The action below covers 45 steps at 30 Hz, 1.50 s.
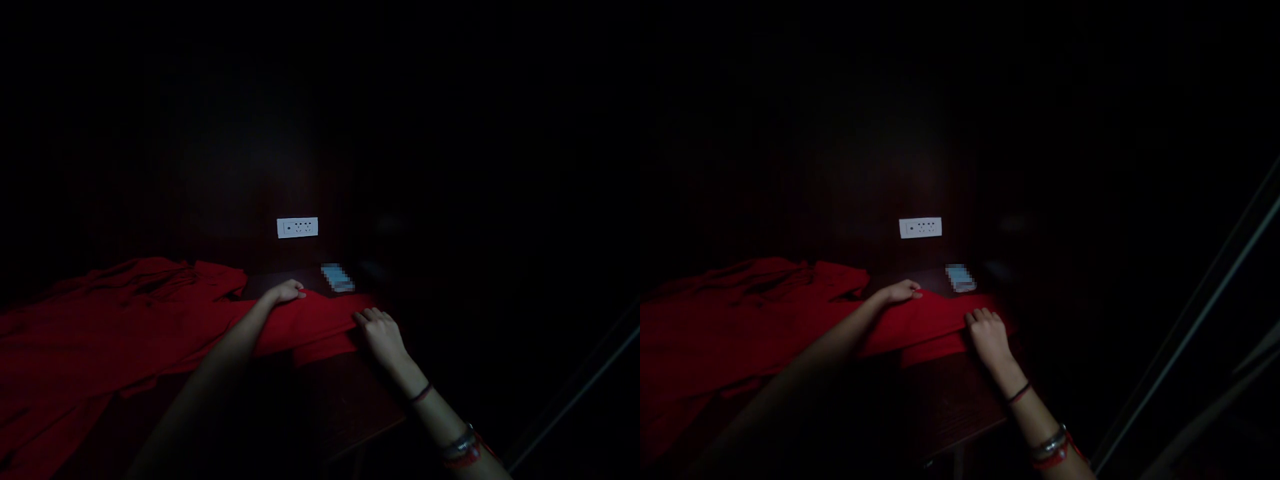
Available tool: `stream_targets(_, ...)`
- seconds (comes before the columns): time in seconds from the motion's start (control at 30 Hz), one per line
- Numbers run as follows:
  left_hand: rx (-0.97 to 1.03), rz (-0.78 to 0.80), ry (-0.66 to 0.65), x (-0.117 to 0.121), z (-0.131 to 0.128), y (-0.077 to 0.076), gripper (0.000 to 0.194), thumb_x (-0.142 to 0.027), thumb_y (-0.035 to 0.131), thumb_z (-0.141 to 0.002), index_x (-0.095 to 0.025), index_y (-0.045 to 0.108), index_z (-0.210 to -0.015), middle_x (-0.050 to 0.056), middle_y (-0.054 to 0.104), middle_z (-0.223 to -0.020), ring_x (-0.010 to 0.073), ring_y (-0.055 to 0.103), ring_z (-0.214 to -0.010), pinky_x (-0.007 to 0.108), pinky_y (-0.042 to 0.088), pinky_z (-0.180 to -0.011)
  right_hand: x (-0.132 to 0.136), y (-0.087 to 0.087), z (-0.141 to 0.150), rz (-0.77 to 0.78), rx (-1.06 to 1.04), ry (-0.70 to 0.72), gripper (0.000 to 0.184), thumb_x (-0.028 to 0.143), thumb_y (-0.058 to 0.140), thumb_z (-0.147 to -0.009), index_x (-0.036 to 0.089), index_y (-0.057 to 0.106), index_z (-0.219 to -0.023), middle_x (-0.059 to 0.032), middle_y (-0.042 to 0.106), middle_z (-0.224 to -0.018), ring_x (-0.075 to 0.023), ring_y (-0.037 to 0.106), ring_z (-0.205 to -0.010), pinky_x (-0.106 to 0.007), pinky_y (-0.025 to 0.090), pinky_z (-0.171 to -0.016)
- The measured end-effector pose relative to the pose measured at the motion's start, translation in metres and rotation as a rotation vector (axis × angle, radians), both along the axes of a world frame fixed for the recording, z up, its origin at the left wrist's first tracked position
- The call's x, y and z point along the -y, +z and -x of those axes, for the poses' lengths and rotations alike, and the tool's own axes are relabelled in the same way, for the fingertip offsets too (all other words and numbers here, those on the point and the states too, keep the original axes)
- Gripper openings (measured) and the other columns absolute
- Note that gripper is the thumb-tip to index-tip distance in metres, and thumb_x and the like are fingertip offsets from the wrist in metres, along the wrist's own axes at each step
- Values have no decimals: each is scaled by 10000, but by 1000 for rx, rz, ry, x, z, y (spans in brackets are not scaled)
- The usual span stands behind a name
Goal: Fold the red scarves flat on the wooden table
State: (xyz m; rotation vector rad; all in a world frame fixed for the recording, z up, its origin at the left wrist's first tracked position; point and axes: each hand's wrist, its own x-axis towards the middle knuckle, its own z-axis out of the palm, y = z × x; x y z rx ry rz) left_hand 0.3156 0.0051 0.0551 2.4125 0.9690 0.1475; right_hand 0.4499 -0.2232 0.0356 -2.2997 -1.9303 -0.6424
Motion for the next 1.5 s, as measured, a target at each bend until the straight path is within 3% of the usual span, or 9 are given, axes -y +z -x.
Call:
stream_targets(0.2, 59, -43, 16, 21, -53, -11, 221, -272, 480, -708, -128, 571, -850, 49, 610, -862, 160, 543, -769, 220, 400, -632, 19, -7, -26, -7, -111, -384, 284, 105, 340, -794, 176, 574, -937, -98, 541, -929, -208, 459, -863, -290, 328, -671)
stream_targets(0.4, -41, -105, 80, 9, -30, -35, 287, -343, 550, -659, -161, 563, -880, 73, 595, -925, 193, 540, -845, 249, 411, -675, 14, -22, -9, 110, -180, -120, 464, 141, 396, -767, 262, 373, -1215, -84, 407, -1209, -223, 369, -1050, -344, 301, -794)
stream_targets(0.5, -94, -107, 69, 1, -11, -33, 235, -294, 585, -628, -163, 579, -824, 44, 611, -842, 176, 554, -786, 229, 419, -623, 5, -17, -1, 145, -139, -30, 363, 137, 387, -783, 238, 481, -1119, -89, 495, -1108, -202, 416, -1011, -324, 293, -805)
stream_targets(0.63, -101, -129, 27, 2, -6, -23, 169, -181, 560, -647, -164, 594, -811, 16, 618, -836, 146, 552, -798, 204, 405, -649, -2, -9, -2, 177, -126, -36, 275, 133, 400, -783, 199, 552, -1003, -83, 585, -925, -178, 509, -897, -279, 327, -755)
stream_targets(0.8, -72, -173, -19, 16, -32, -18, 231, -185, 464, -737, -129, 578, -930, 48, 598, -953, 164, 533, -897, 219, 375, -734, 6, -7, -14, 99, -94, -206, 296, 104, 346, -801, 193, 546, -1001, -91, 594, -926, -174, 542, -870, -271, 353, -723)
stream_targets(0.97, -126, -207, 4, 30, -40, -19, 456, -393, 459, -747, -133, 460, -1122, 190, 454, -1172, 297, 444, -1047, 414, 356, -820, 14, -8, -17, 151, -186, -189, 322, 81, 360, -771, 202, 540, -1008, -75, 589, -954, -156, 548, -881, -250, 368, -716)
stream_targets(1.13, -169, -224, 5, 37, -5, -19, 566, -519, 389, -736, -194, 377, -1200, 175, 359, -1263, 313, 348, -1142, 487, 300, -871, 10, -6, -8, 183, -259, -37, 297, 141, 350, -794, 193, 567, -990, -78, 600, -937, -151, 547, -894, -237, 365, -746)
stream_targets(1.37, -371, -247, 147, 21, 98, -29, 782, -556, 457, -645, -154, 253, -1284, 194, 303, -1302, 330, 320, -1159, 495, 288, -881, 4, -10, -5, 115, -253, -17, 250, 244, 354, -830, 199, 562, -961, -67, 620, -865, -163, 575, -813, -231, 383, -678)
stream_targets(1.5, -368, -261, 118, 15, 140, -20, 441, -308, 480, -660, -136, 517, -1064, 131, 555, -1064, 239, 508, -975, 327, 380, -822, -4, 4, 2, 7, -285, -47, 293, 273, 287, -862, 189, 541, -983, -75, 621, -879, -155, 577, -803, -213, 381, -645)
